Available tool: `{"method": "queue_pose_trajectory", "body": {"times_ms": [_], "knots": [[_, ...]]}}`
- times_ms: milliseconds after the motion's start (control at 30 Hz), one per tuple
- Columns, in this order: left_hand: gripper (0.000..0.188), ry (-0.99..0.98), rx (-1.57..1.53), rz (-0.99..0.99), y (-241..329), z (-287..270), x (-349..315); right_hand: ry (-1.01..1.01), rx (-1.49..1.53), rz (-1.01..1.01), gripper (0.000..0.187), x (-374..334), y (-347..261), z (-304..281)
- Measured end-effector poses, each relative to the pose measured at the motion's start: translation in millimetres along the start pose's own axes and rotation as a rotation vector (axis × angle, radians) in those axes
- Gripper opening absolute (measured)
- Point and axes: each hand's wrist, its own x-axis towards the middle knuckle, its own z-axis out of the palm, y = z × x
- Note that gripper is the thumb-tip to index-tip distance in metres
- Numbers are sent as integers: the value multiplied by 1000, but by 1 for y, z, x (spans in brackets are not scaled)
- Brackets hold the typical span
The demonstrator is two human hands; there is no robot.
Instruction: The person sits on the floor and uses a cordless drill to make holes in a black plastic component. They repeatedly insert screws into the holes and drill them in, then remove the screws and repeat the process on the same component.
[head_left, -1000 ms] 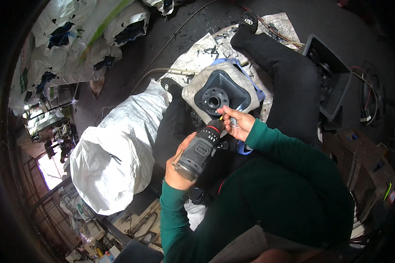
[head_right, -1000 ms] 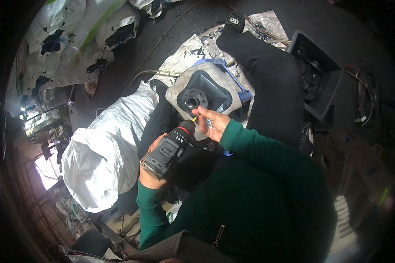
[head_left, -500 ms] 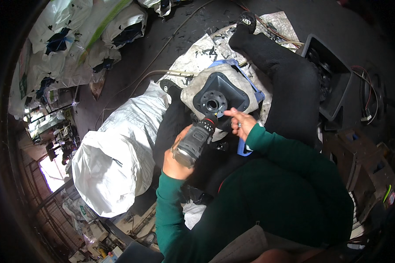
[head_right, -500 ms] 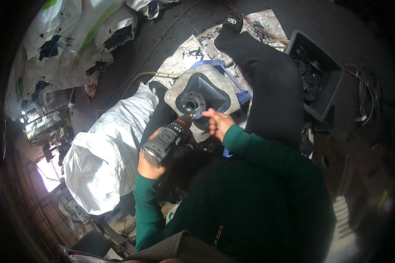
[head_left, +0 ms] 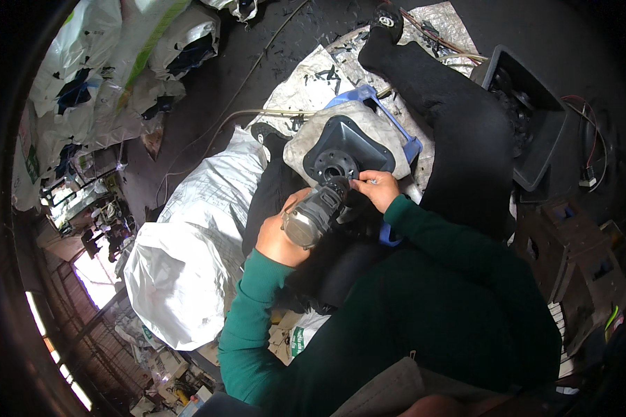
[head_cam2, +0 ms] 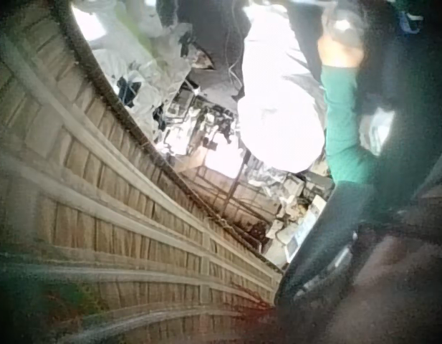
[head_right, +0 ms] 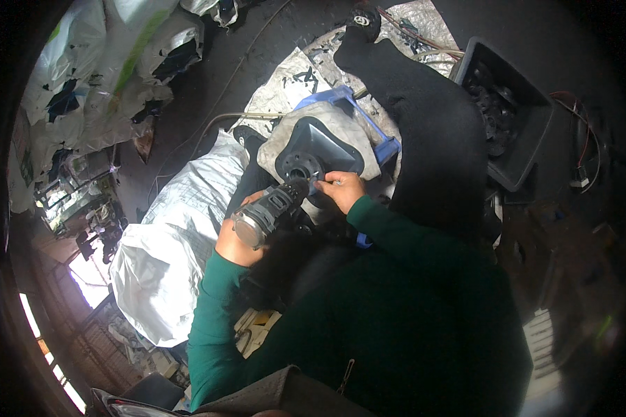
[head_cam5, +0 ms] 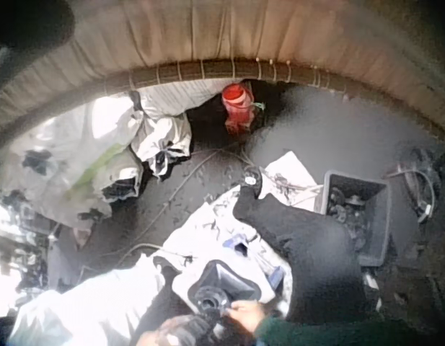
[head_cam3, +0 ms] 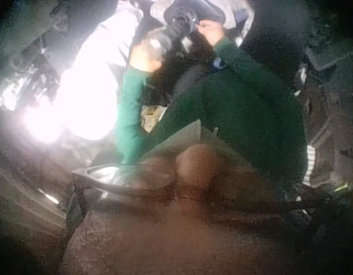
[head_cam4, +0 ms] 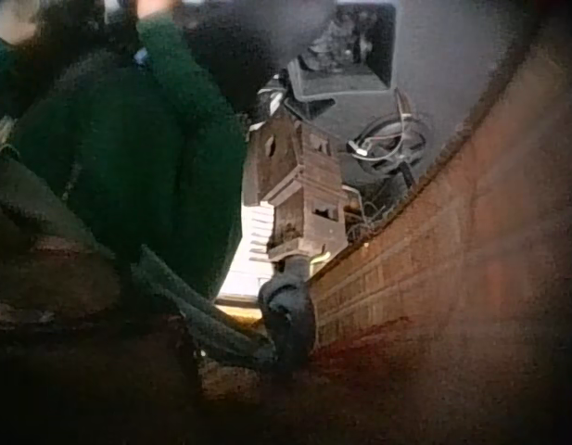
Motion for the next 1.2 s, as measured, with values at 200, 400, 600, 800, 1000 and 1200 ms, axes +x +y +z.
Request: {"method": "queue_pose_trajectory", "body": {"times_ms": [200,400,600,800,1000,1200], "knots": [[50,-83,138,-25,1,4,9,-53,-48,-35,20,-2,-16,-2],[45,-187,45,-213,-10,11,18,-97,-187,-23,20,-1,-30,-7],[43,-89,-20,-118,-8,14,9,-102,-220,-35,23,1,-21,-8],[47,120,-128,-8,3,18,-27,-154,-253,-52,32,8,-18,-17],[49,286,-230,21,18,40,-82,-318,510,306,37,-31,-38,-51],[52,281,-288,26,26,71,-105,-541,772,292,38,-51,-53,-55]]}}
